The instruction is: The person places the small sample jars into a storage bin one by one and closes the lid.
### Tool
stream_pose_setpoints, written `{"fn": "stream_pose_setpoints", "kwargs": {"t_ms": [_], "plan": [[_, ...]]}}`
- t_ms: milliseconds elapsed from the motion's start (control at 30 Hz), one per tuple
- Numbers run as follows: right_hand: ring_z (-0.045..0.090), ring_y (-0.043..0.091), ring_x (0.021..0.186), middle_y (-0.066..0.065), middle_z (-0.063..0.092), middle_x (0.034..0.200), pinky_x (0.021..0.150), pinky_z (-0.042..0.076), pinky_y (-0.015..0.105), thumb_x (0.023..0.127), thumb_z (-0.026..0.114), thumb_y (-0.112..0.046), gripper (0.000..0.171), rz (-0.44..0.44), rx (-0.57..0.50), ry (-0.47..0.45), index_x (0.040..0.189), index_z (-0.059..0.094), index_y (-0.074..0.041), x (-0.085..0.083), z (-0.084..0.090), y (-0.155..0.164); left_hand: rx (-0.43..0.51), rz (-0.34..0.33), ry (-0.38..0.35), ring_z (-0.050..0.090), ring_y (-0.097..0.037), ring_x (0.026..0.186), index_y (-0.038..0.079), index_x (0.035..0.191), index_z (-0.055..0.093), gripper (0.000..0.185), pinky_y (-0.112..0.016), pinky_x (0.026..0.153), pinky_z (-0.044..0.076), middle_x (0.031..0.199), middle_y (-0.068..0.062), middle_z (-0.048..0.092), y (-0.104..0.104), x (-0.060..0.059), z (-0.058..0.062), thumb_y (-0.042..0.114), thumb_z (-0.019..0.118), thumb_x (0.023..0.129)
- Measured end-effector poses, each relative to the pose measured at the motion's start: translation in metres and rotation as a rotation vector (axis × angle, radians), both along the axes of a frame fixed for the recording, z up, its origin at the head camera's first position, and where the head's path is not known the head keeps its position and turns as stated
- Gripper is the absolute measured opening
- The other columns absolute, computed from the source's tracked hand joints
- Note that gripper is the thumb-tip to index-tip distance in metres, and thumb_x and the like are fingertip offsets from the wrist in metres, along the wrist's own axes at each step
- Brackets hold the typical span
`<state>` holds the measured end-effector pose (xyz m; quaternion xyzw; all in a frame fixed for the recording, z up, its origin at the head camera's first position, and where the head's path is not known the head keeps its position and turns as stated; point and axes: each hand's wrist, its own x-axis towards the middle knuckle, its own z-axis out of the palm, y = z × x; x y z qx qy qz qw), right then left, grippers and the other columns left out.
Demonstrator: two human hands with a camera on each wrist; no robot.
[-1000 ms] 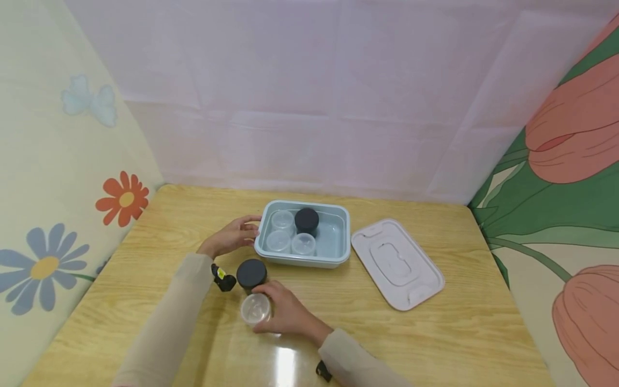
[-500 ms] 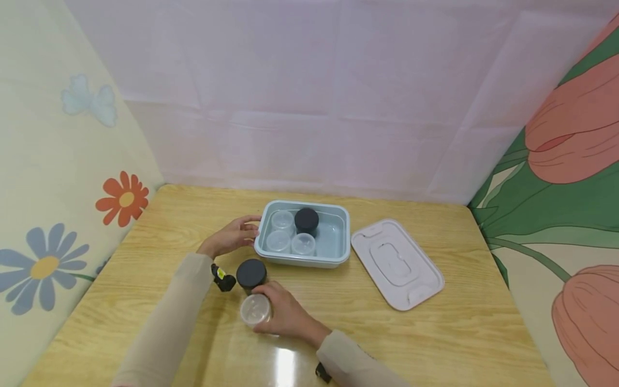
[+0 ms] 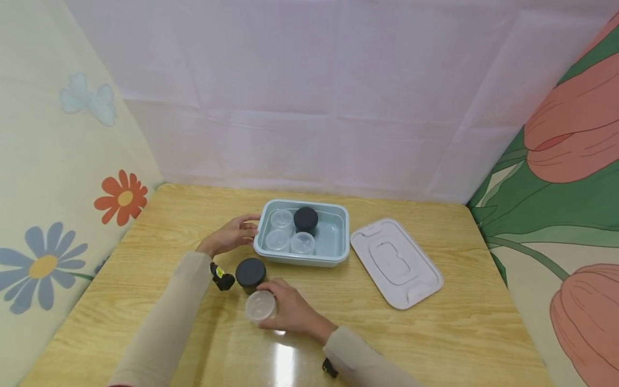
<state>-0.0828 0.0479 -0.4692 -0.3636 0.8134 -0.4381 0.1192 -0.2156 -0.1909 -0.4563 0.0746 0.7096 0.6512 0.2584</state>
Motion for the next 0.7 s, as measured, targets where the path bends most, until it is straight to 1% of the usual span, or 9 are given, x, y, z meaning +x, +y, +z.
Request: {"fn": "stream_pose_setpoints", "kwargs": {"t_ms": [167, 333, 433, 567, 700], "plan": [[0.057, 0.023, 0.109, 0.010, 0.057, 0.122, 0.094, 0.050, 0.026, 0.068, 0.084, -0.011, 0.066, 0.000, -0.027, -0.012, 0.126, 0.053, -0.003, -0.003, 0.002, 0.007, 0.000, 0.011, -0.011, 0.062, -0.012, 0.083, 0.000, 0.146, 0.027, 0.054, -0.027, 0.075, 0.055, 0.099, -0.003, 0.058, 0.001, 0.000, 0.000, 0.001, 0.048, 0.096], [0.057, 0.024, 0.110, 0.010, 0.057, 0.123, 0.093, 0.051, 0.027, 0.068, 0.083, -0.010, 0.065, -0.019, -0.012, -0.025, 0.126, 0.053, -0.002, -0.006, 0.009, 0.015, -0.014, 0.018, -0.024, 0.061, -0.012, 0.085, 0.002, 0.145, 0.029, 0.052, -0.026, 0.076, 0.055, 0.101, -0.004, 0.057, 0.001, 0.000, 0.001, 0.002, 0.048, 0.097], [0.057, 0.025, 0.109, 0.011, 0.057, 0.121, 0.093, 0.051, 0.028, 0.069, 0.083, -0.010, 0.065, -0.034, -0.010, -0.033, 0.126, 0.053, -0.001, -0.009, 0.014, 0.020, -0.010, 0.009, -0.018, 0.061, -0.012, 0.085, 0.001, 0.146, 0.027, 0.053, -0.026, 0.077, 0.055, 0.101, -0.004, 0.057, 0.000, 0.000, 0.000, 0.002, 0.048, 0.097], [0.056, 0.023, 0.107, 0.010, 0.056, 0.118, 0.093, 0.052, 0.029, 0.068, 0.083, -0.009, 0.065, -0.060, -0.027, -0.024, 0.126, 0.054, -0.001, -0.014, 0.018, 0.027, -0.007, 0.007, -0.014, 0.061, -0.012, 0.085, 0.000, 0.146, 0.027, 0.054, -0.026, 0.077, 0.055, 0.101, -0.004, 0.058, 0.000, 0.000, 0.001, 0.002, 0.048, 0.097], [0.055, 0.022, 0.108, 0.009, 0.056, 0.119, 0.092, 0.052, 0.030, 0.068, 0.084, -0.009, 0.064, -0.089, -0.026, -0.009, 0.125, 0.054, -0.003, -0.019, 0.025, 0.034, -0.006, 0.008, -0.017, 0.061, -0.012, 0.084, -0.001, 0.146, 0.027, 0.054, -0.025, 0.076, 0.055, 0.101, -0.004, 0.057, 0.000, 0.000, 0.002, 0.002, 0.048, 0.097]]}}
